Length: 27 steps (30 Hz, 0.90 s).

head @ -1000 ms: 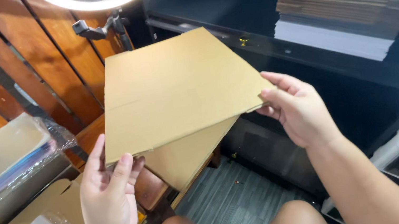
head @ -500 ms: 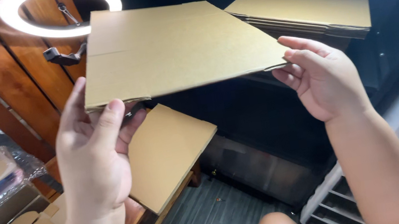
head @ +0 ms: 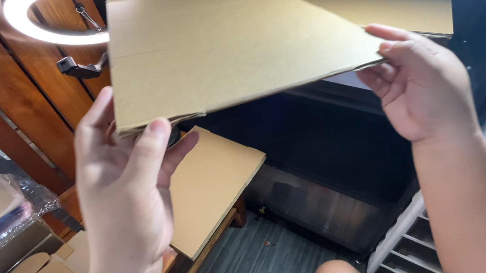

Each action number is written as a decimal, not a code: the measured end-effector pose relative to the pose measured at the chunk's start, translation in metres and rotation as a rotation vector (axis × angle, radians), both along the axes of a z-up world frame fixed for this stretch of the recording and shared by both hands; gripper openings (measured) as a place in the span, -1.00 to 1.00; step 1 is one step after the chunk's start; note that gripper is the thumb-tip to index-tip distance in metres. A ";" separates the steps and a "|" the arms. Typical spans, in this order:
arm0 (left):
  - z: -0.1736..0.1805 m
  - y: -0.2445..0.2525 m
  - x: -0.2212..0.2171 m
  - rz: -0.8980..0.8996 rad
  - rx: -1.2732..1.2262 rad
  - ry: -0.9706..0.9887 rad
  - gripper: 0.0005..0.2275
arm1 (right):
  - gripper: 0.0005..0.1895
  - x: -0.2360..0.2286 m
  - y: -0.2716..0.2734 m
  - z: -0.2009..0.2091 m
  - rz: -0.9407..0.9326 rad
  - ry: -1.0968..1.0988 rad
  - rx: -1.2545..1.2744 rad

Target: The person sits on the floor and organizes flat cardboard sheets by stacking them on a black shelf. They also handle plastic-wrapped items and flat cardboard box cutouts, placing them on the shelf or arranging them on the floor.

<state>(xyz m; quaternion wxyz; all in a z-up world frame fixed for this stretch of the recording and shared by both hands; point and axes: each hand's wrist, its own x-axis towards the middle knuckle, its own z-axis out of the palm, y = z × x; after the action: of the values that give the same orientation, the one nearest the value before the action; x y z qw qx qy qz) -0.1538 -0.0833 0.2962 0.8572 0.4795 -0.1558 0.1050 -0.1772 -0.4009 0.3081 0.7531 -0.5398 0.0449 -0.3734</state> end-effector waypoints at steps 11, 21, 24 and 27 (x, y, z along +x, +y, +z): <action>0.005 -0.093 0.089 -0.260 0.044 0.050 -0.35 | -0.49 -0.034 -0.045 -0.014 -0.264 -0.032 -0.002; 0.004 -0.165 0.159 -0.359 0.128 0.137 -0.43 | -0.44 -0.026 -0.077 -0.039 -0.352 -0.015 -0.166; 0.004 -0.178 0.174 -0.361 0.131 0.158 -0.50 | -0.42 -0.021 -0.083 -0.042 -0.347 0.016 -0.196; -0.001 -0.188 0.186 -0.355 0.159 0.162 -0.54 | -0.43 -0.012 -0.089 -0.049 -0.414 -0.013 -0.288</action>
<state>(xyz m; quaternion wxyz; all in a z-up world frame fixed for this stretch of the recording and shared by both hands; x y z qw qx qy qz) 0.0322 -0.2715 0.2949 0.8315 0.5175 -0.1759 -0.0992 -0.1894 -0.4900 0.2588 0.5763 -0.6184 0.0963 -0.5256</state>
